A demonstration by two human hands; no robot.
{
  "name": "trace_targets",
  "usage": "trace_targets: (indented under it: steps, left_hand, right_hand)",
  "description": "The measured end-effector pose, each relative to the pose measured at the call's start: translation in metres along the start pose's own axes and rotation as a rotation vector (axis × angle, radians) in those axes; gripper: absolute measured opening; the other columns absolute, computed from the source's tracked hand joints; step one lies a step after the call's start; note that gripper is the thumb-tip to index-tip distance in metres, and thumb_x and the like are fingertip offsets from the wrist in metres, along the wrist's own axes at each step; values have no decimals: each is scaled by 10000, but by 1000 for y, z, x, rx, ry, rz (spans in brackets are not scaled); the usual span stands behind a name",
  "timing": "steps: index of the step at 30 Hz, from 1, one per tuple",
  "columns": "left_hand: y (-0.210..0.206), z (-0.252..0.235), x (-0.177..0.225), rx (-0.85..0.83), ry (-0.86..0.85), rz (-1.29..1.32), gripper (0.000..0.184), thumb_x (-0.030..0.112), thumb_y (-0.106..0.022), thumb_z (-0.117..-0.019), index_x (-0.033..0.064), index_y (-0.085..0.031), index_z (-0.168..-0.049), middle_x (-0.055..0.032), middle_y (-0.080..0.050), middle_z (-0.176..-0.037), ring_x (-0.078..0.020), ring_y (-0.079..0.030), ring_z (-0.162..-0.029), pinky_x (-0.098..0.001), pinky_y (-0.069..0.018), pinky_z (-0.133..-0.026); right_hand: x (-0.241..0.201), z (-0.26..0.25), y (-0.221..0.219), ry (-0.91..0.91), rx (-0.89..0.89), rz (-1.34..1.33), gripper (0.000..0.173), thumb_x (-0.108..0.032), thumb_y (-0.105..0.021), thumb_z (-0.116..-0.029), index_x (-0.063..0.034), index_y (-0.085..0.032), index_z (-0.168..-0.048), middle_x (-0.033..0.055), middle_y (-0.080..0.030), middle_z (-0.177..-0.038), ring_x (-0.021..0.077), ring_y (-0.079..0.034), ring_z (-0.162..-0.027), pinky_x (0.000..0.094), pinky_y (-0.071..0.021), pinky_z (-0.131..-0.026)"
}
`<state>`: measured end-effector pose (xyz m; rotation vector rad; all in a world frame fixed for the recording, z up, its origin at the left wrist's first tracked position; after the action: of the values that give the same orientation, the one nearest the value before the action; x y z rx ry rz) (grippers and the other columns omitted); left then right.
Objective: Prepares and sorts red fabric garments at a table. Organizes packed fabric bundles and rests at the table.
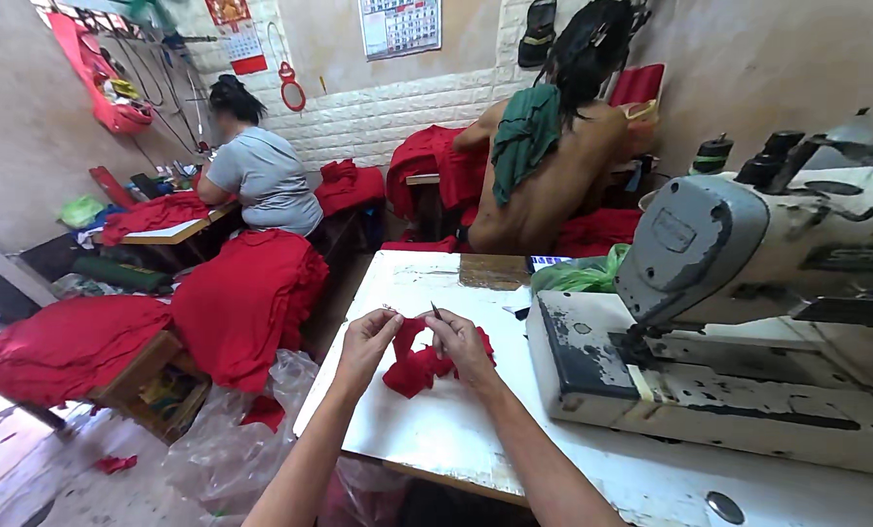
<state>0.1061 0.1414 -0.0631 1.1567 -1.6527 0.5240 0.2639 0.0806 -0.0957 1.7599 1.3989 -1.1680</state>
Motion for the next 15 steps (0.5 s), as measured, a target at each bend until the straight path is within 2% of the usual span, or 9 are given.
trace_targets:
  steps: [2, 4, 7, 9, 10, 12, 13, 14, 15]
  left_hand:
    - [-1, 2, 4, -31, -3, -90, 159, 126, -602, -1019, 13, -713, -1010, 10, -717, -904, -14, -658, -851, -229, -544, -834]
    - [-4, 5, 5, -58, 11, -173, 204, 152, -560, -1043, 2, -697, -1026, -15, -698, -926, -29, -639, -875, -252, -520, -853]
    - [-10, 7, 0, -22, 34, -90, 206, 134, -488, -1069, 1, -634, -1015, -10, -647, -886, -46, -616, -852, -271, -511, -837]
    - [-8, 5, -1, 31, 59, 84, 225, 120, -406, -1091, -28, -575, -1084, -66, -696, -965, -116, -673, -914, -346, -546, -900]
    - [-4, 3, -1, 74, 82, 181, 234, 130, -368, -1103, -13, -553, -1109, -70, -711, -955, -138, -698, -890, -358, -573, -873]
    - [8, -2, 0, 185, 148, 323, 233, 181, -336, -1120, 60, -532, -1089, -20, -660, -825, -116, -675, -721, -309, -593, -702]
    - [13, -5, -1, 242, 175, 344, 240, 221, -349, -1123, 109, -532, -1016, 26, -582, -723, -67, -581, -589, -238, -530, -568]
    - [16, -7, -2, 276, 203, 341, 271, 259, -370, -1122, 143, -516, -925, 56, -496, -634, -33, -459, -486, -184, -425, -467]
    - [19, -8, -3, 280, 230, 306, 295, 285, -422, -1112, 153, -506, -862, 62, -446, -581, -23, -396, -438, -167, -368, -428]
  right_hand:
    - [-1, 0, -2, 16, 1, 26, 167, -155, -629, -990, -15, -718, -982, -71, -606, -716, -40, -479, -569, 151, -415, -549]
    - [0, 1, -3, 45, 25, 109, 148, -147, -683, -948, -18, -721, -886, -57, -610, -713, -35, -500, -623, 171, -425, -612]
    - [3, 3, 0, 83, 47, 104, 186, -138, -596, -1009, -20, -680, -892, -56, -599, -688, -23, -520, -618, 178, -448, -620]
    - [8, 0, 11, 49, 54, 85, 229, -150, -486, -1062, -4, -652, -1003, -51, -611, -661, -6, -525, -568, 189, -457, -576]
    - [10, -1, 19, 15, 68, 121, 256, -167, -465, -1077, -2, -659, -1057, -47, -605, -651, 4, -497, -540, 197, -430, -549]
    - [11, -4, 35, -43, 80, 327, 241, -188, -506, -1072, -31, -687, -1074, -19, -616, -678, 61, -532, -575, 273, -467, -594]
    - [10, -5, 40, -71, 70, 446, 214, -198, -564, -1050, -40, -709, -1050, 16, -632, -719, 111, -574, -632, 341, -501, -652]
    - [9, -5, 43, -105, 42, 536, 206, -220, -625, -1021, -41, -727, -1021, 64, -652, -770, 176, -604, -699, 426, -508, -708]
    - [10, -6, 43, -140, -5, 601, 224, -251, -679, -989, -35, -736, -986, 101, -672, -812, 227, -628, -765, 488, -506, -755]
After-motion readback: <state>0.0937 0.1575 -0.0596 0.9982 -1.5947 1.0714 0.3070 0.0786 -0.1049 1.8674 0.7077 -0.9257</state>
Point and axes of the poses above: each hand's wrist, its own z-axis away from the middle knuckle, its own y-axis out of the back of the hand, x = y × z, the point moved 3 cm from there along -z, towards the middle knuckle
